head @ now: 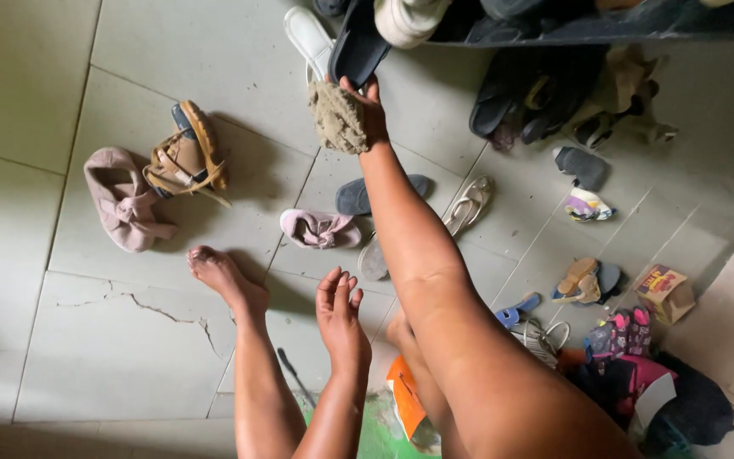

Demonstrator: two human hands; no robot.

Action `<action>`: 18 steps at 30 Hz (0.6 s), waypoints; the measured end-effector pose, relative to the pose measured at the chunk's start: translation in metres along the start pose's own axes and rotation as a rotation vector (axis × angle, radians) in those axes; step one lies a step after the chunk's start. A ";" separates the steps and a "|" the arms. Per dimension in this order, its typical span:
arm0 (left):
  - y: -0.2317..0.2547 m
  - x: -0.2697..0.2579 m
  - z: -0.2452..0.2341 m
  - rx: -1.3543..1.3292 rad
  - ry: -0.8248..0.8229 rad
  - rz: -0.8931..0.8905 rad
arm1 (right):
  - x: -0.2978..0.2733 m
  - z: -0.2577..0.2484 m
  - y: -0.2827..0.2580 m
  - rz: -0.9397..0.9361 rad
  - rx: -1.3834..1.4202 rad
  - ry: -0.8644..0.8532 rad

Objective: The person sits on the floor and wipes several pairs of shoes using a cloth. They handle black shoes, sandals, and heels one at a time, rubbing the surfaces and soles, then placing them back on the floor.

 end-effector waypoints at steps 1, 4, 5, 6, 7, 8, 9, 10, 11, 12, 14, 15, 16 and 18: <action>-0.003 0.000 -0.001 -0.004 0.005 -0.019 | -0.001 -0.001 0.001 -0.028 -0.001 -0.012; -0.014 -0.001 -0.003 -0.014 0.008 -0.067 | -0.002 -0.005 -0.004 -0.085 -0.003 -0.056; -0.017 -0.002 -0.003 -0.015 0.002 -0.082 | -0.001 -0.009 -0.010 -0.088 -0.005 -0.070; -0.021 -0.003 -0.003 -0.017 -0.004 -0.097 | 0.002 -0.011 -0.014 -0.090 -0.006 -0.085; -0.023 -0.004 -0.003 -0.008 -0.008 -0.106 | 0.005 -0.010 -0.021 -0.110 -0.009 -0.110; -0.025 -0.004 -0.003 0.001 -0.012 -0.116 | 0.011 -0.007 -0.028 -0.131 -0.012 -0.136; -0.026 -0.004 -0.003 0.010 -0.020 -0.128 | 0.015 -0.004 -0.037 -0.155 -0.017 -0.161; -0.026 -0.003 -0.003 0.023 -0.025 -0.141 | 0.018 -0.001 -0.044 -0.156 -0.007 -0.181; -0.026 -0.002 -0.001 0.024 -0.027 -0.151 | 0.023 0.006 -0.052 -0.153 -0.003 -0.210; -0.026 0.000 0.000 0.025 -0.030 -0.160 | 0.023 0.012 -0.057 -0.149 0.001 -0.239; -0.024 0.004 -0.002 0.054 -0.008 -0.144 | 0.034 0.016 -0.059 -0.032 0.012 -0.183; -0.024 0.005 -0.004 0.077 0.004 -0.139 | 0.036 0.012 -0.056 0.024 0.022 -0.146; -0.026 0.006 -0.001 0.064 0.001 -0.139 | 0.041 0.006 -0.057 -0.035 -0.045 -0.099; -0.032 0.004 -0.003 0.069 -0.009 -0.156 | 0.044 -0.024 -0.058 -0.161 -0.173 0.029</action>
Point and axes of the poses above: each hand's wrist, its own x-axis towards the middle knuckle, its own z-axis out of the palm, y = z × x, the point moved 9 cm from there along x, towards the middle knuckle, and after that the axes turned 5 degrees about y, right-handed, at the moved point
